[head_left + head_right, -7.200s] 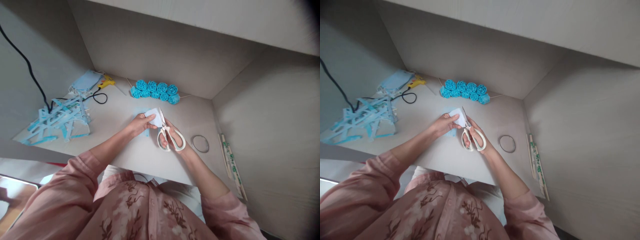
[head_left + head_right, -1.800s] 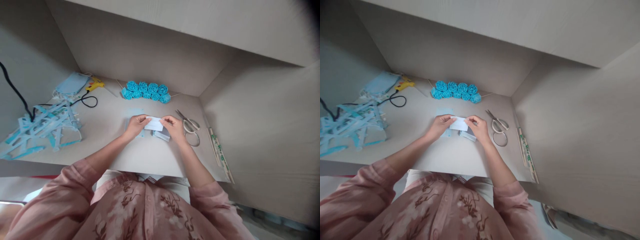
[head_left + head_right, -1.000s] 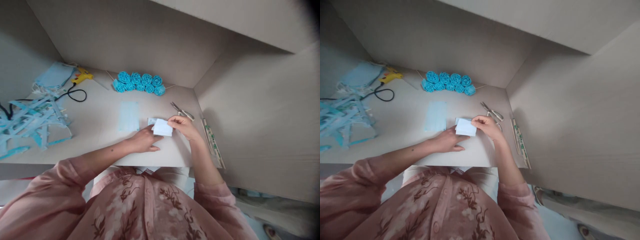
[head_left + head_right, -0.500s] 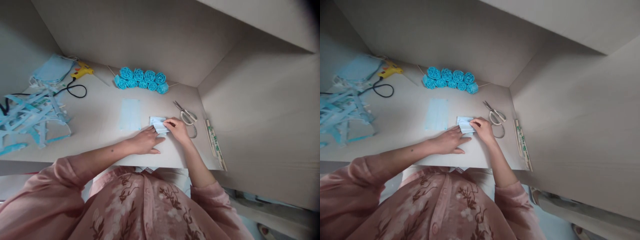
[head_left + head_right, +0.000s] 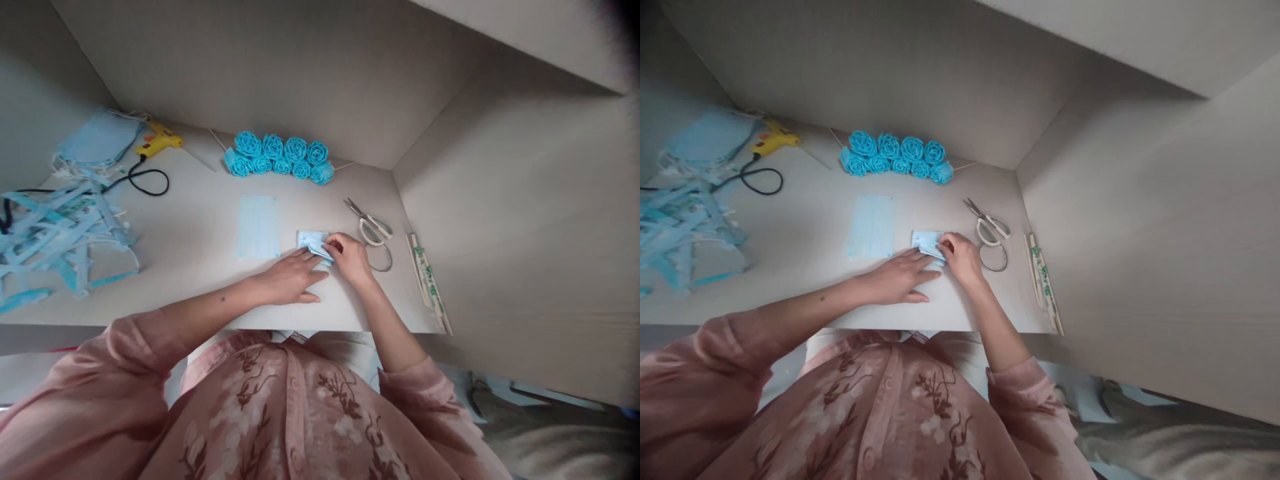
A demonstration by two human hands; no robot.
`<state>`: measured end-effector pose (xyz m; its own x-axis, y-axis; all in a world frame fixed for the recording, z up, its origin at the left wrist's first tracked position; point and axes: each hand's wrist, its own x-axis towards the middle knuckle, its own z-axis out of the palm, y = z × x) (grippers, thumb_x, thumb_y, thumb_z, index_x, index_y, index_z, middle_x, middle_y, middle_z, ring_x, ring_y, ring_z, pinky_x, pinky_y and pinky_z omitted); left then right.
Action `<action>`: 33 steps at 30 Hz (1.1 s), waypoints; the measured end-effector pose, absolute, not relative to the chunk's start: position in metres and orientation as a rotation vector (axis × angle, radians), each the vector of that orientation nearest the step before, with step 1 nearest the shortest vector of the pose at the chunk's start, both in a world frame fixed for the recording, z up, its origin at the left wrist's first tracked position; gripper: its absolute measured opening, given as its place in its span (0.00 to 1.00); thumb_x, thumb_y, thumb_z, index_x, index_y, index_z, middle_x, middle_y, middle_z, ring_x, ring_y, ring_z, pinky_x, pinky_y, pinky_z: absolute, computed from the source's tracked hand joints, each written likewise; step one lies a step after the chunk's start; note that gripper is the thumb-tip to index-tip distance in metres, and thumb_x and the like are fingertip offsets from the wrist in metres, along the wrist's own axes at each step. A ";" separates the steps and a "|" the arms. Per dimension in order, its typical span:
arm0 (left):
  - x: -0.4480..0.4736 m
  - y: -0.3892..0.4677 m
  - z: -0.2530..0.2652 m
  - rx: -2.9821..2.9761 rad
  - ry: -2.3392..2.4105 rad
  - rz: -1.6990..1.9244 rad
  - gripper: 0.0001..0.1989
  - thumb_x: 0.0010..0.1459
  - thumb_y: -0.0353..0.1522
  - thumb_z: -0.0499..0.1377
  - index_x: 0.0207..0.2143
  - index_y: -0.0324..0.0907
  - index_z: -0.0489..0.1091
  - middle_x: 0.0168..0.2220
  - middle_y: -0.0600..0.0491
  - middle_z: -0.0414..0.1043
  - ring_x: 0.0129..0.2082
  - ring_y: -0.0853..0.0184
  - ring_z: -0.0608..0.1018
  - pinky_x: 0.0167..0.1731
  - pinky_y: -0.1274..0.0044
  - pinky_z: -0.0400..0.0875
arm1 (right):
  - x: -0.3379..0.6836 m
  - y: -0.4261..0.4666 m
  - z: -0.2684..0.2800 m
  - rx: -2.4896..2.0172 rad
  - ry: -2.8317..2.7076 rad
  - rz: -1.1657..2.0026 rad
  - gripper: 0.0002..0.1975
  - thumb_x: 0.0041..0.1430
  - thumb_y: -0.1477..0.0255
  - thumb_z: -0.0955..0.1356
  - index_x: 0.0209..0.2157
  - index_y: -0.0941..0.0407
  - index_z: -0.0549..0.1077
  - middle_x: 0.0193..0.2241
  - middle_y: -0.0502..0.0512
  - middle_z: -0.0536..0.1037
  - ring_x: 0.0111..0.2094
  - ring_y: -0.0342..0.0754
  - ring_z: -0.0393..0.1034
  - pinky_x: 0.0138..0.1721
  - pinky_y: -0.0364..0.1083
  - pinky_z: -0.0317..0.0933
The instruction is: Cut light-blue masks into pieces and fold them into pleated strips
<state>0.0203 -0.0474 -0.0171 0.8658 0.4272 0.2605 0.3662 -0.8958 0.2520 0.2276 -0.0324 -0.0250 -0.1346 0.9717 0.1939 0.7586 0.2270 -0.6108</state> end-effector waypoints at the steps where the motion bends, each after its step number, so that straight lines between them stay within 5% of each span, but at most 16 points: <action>1: 0.020 -0.044 -0.016 2.790 0.634 0.540 0.18 0.59 0.43 0.59 0.47 0.42 0.74 0.50 0.43 0.73 0.52 0.54 0.73 0.55 0.63 0.64 | 0.227 -0.033 -0.024 -1.583 -1.950 0.489 0.06 0.59 0.68 0.67 0.35 0.53 0.76 0.31 0.53 0.77 0.32 0.47 0.69 0.35 0.45 0.59; 4: 0.015 -0.032 -0.013 2.515 0.914 0.870 0.12 0.64 0.36 0.53 0.39 0.41 0.75 0.40 0.48 0.78 0.43 0.62 0.77 0.48 0.69 0.70 | 0.228 -0.034 -0.023 -1.583 -1.935 0.479 0.06 0.59 0.68 0.67 0.35 0.53 0.76 0.31 0.53 0.77 0.32 0.47 0.69 0.35 0.45 0.58; 7: 0.011 -0.021 -0.013 2.242 1.197 1.070 0.13 0.64 0.30 0.50 0.44 0.39 0.72 0.41 0.48 0.78 0.41 0.65 0.78 0.45 0.71 0.71 | 0.229 -0.033 -0.024 -1.572 -1.924 0.484 0.06 0.59 0.68 0.67 0.34 0.53 0.76 0.33 0.53 0.78 0.33 0.47 0.69 0.36 0.45 0.58; 12: 0.012 -0.018 -0.017 2.258 1.271 0.791 0.20 0.60 0.24 0.49 0.52 0.42 0.70 0.44 0.50 0.79 0.44 0.64 0.79 0.49 0.70 0.72 | 0.229 -0.031 -0.027 -1.519 -1.888 0.503 0.07 0.59 0.68 0.67 0.33 0.53 0.77 0.33 0.53 0.77 0.32 0.47 0.69 0.36 0.46 0.59; 18: 0.015 -0.017 -0.020 2.277 1.282 0.732 0.23 0.60 0.24 0.48 0.56 0.40 0.67 0.45 0.49 0.79 0.46 0.62 0.78 0.50 0.68 0.72 | 0.247 -0.032 -0.012 -1.403 -1.692 0.698 0.07 0.55 0.65 0.69 0.31 0.54 0.75 0.36 0.53 0.76 0.37 0.47 0.70 0.39 0.46 0.62; 28: 0.012 -0.025 -0.019 2.693 1.069 0.578 0.14 0.61 0.28 0.52 0.41 0.40 0.77 0.50 0.46 0.75 0.49 0.56 0.74 0.49 0.63 0.69 | 0.282 -0.031 0.045 -1.148 -1.300 0.818 0.24 0.44 0.46 0.72 0.29 0.50 0.63 0.21 0.46 0.62 0.21 0.43 0.57 0.23 0.45 0.56; 33: 0.013 -0.032 -0.013 2.821 1.040 0.448 0.12 0.60 0.33 0.56 0.41 0.38 0.76 0.47 0.42 0.74 0.47 0.55 0.74 0.49 0.62 0.67 | 0.263 -0.019 0.038 -1.230 -1.489 1.210 0.25 0.41 0.46 0.73 0.28 0.51 0.66 0.18 0.44 0.62 0.18 0.42 0.55 0.21 0.44 0.53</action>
<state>0.0130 -0.0318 -0.0126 0.7232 0.6484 0.2379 0.6184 -0.7613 0.1949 0.2625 -0.0193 0.0379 -0.1698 0.9852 0.0234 0.1792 0.0542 -0.9823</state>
